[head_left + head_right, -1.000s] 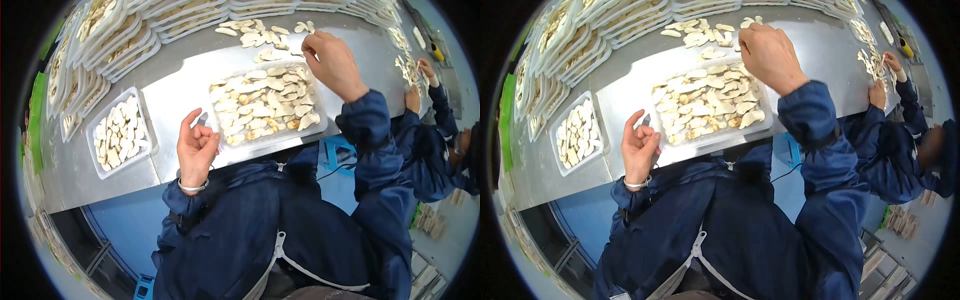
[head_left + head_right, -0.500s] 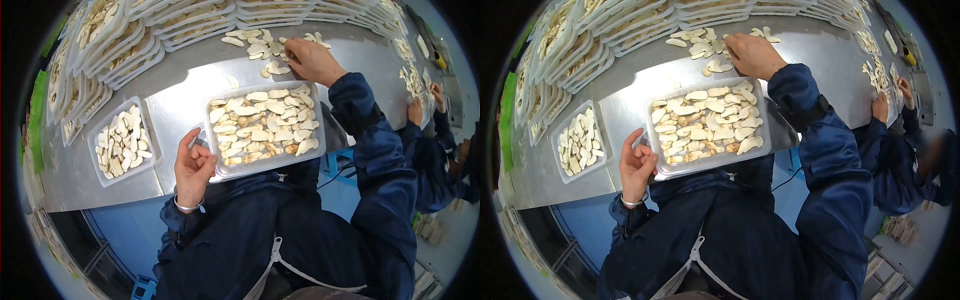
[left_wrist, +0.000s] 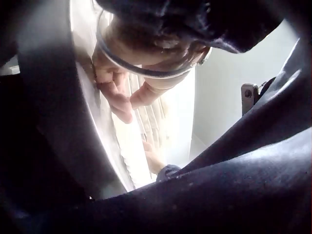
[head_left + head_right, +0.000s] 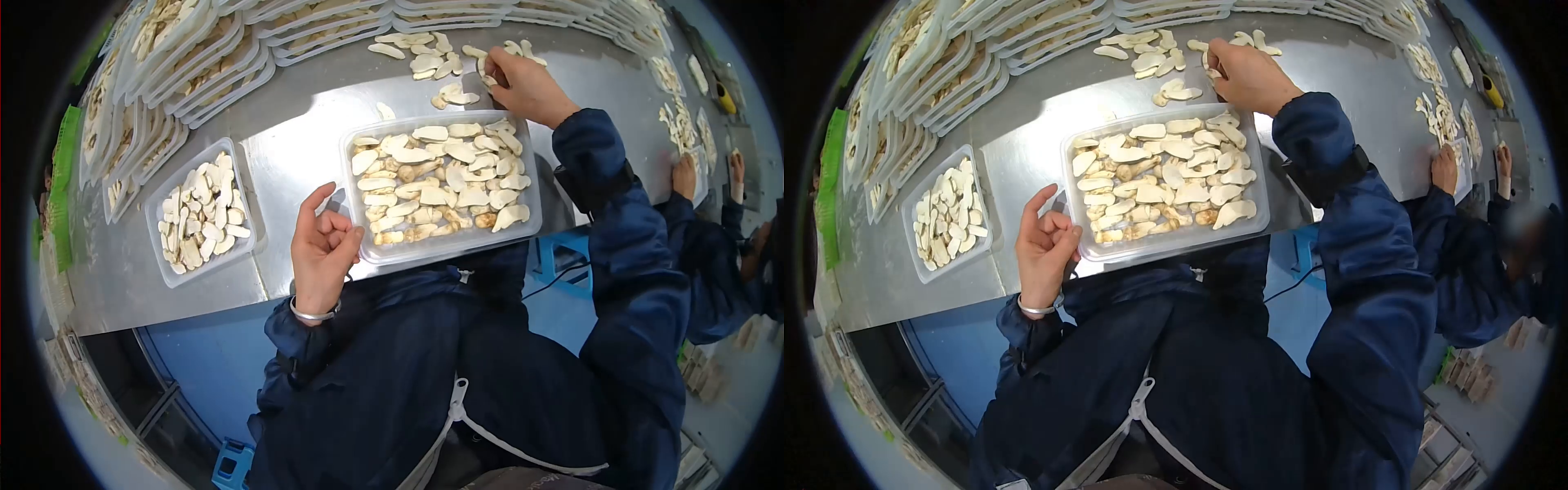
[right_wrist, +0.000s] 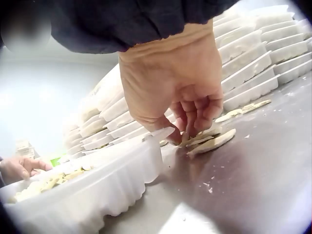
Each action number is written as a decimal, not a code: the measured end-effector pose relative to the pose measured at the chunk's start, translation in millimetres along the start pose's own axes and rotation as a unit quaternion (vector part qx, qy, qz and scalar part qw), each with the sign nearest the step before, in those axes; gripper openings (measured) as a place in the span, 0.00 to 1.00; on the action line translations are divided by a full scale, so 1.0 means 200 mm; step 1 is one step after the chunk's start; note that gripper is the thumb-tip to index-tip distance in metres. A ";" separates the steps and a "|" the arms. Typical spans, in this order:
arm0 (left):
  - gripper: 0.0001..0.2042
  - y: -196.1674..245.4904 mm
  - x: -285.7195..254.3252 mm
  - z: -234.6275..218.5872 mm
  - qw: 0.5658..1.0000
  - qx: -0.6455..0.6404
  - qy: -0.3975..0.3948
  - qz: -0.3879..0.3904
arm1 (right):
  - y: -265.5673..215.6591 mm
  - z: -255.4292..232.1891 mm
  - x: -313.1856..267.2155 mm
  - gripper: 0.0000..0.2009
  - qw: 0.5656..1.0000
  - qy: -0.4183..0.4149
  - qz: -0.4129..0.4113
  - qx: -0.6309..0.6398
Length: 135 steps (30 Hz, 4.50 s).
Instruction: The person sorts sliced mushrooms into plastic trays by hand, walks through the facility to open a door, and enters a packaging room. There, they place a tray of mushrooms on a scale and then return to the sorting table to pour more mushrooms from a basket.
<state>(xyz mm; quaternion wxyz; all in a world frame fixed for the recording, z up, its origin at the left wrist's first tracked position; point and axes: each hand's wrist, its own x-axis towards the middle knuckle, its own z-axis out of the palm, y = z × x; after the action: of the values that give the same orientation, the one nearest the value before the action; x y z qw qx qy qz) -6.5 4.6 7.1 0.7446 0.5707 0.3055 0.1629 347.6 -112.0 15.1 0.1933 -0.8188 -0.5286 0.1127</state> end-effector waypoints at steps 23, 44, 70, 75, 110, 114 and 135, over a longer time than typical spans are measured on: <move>0.28 -0.03 0.03 0.03 1.000 0.008 -0.008 0.028 | -0.31 -0.06 -0.54 0.04 0.995 0.099 -0.018 0.028; 0.29 -0.02 0.02 0.04 1.000 0.000 0.001 0.015 | -0.33 0.01 -0.46 0.05 0.992 0.086 -0.058 -0.075; 0.29 -0.03 0.02 0.05 1.000 0.009 0.002 0.025 | -0.54 0.01 -0.60 0.03 0.993 -0.070 -0.085 0.051; 0.28 -0.01 0.02 0.05 1.000 0.024 0.003 0.019 | -0.55 0.03 -0.60 0.04 0.994 -0.069 -0.081 0.032; 0.29 -0.01 0.01 0.02 0.999 0.034 0.000 0.018 | 0.13 -0.02 -0.27 0.05 0.994 0.070 -0.016 -0.081; 0.29 -0.02 0.01 0.02 1.000 0.021 -0.003 0.019 | 0.18 -0.05 -0.28 0.05 0.996 0.070 -0.008 -0.048; 0.29 -0.02 0.02 0.04 0.999 0.032 0.009 0.023 | -0.47 0.05 -0.58 0.03 0.992 -0.005 -0.127 0.017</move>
<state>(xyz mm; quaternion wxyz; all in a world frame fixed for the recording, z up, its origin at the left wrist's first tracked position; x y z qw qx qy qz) 0.4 0.2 3.6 0.7194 0.5995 0.3038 0.1757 219.3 -181.2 44.9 0.2176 -0.7408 -0.6275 0.1004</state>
